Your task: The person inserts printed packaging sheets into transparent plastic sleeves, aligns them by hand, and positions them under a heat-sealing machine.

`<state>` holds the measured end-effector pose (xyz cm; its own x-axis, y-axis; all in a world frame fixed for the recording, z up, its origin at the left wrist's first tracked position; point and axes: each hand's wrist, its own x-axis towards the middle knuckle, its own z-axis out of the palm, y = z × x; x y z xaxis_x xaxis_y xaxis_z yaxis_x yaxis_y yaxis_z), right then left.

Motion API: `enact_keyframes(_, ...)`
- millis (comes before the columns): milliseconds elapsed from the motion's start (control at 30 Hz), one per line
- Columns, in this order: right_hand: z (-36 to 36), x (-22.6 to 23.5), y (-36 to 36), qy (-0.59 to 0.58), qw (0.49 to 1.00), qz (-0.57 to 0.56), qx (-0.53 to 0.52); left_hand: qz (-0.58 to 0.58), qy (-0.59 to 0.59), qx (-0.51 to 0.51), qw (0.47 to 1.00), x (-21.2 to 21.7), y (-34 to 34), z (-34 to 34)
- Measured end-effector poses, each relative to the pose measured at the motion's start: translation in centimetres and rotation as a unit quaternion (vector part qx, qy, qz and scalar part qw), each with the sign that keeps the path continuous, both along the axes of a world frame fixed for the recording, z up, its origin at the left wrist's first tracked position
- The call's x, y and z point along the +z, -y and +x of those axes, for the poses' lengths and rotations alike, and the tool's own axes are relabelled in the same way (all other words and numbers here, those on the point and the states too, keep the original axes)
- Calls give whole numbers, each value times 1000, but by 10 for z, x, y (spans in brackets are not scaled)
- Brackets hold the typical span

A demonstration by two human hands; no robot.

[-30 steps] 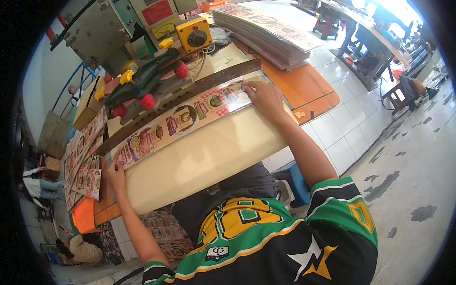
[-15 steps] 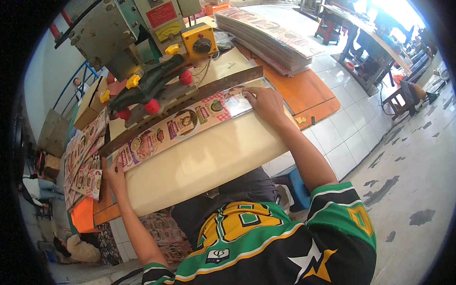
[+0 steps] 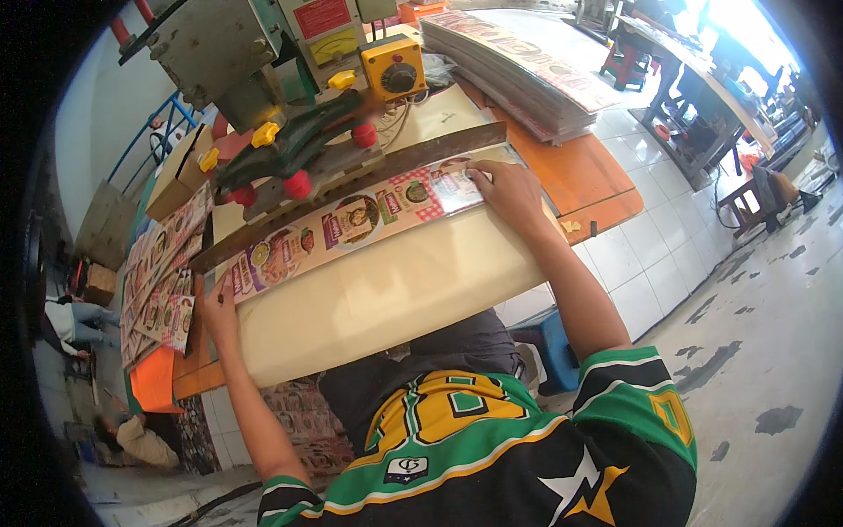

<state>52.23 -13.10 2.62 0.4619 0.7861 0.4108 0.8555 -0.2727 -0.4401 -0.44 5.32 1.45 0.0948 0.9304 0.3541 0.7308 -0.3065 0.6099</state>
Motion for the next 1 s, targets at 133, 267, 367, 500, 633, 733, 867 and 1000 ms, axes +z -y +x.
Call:
enact_keyframes(133, 1, 1, 2, 3, 1000, -17, -5, 15, -25, 9, 1000, 4, 2, 4)
enact_keyframes(267, -1, 3, 3, 5, 1000, -11, -4, -11, -32, 40, 999, 13, 9, 10)
enact_keyframes(367, -1, 5, 3, -4, 1000, -15, -9, -49, 21, 30, 998, 18, 12, 13)
enact_keyframes(500, 0, 3, 1, -10, 1000, -22, -11, -49, 4, 32, 998, 18, 11, 12)
enact_keyframes(633, -2, 0, -4, -23, 1000, -17, 5, 8, 0, 14, 1000, -4, -1, -10)
enact_keyframes(733, 4, -6, -3, -14, 1000, -12, -2, 90, -20, -20, 996, 1, 2, -3)
enact_keyframes(867, 2, 4, 1, -61, 997, -43, -2, 57, 9, 5, 998, 2, 2, 4)
enact_keyframes(1000, 4, -2, -3, -27, 999, -24, 0, 6, 28, 12, 1000, 3, 5, 1)
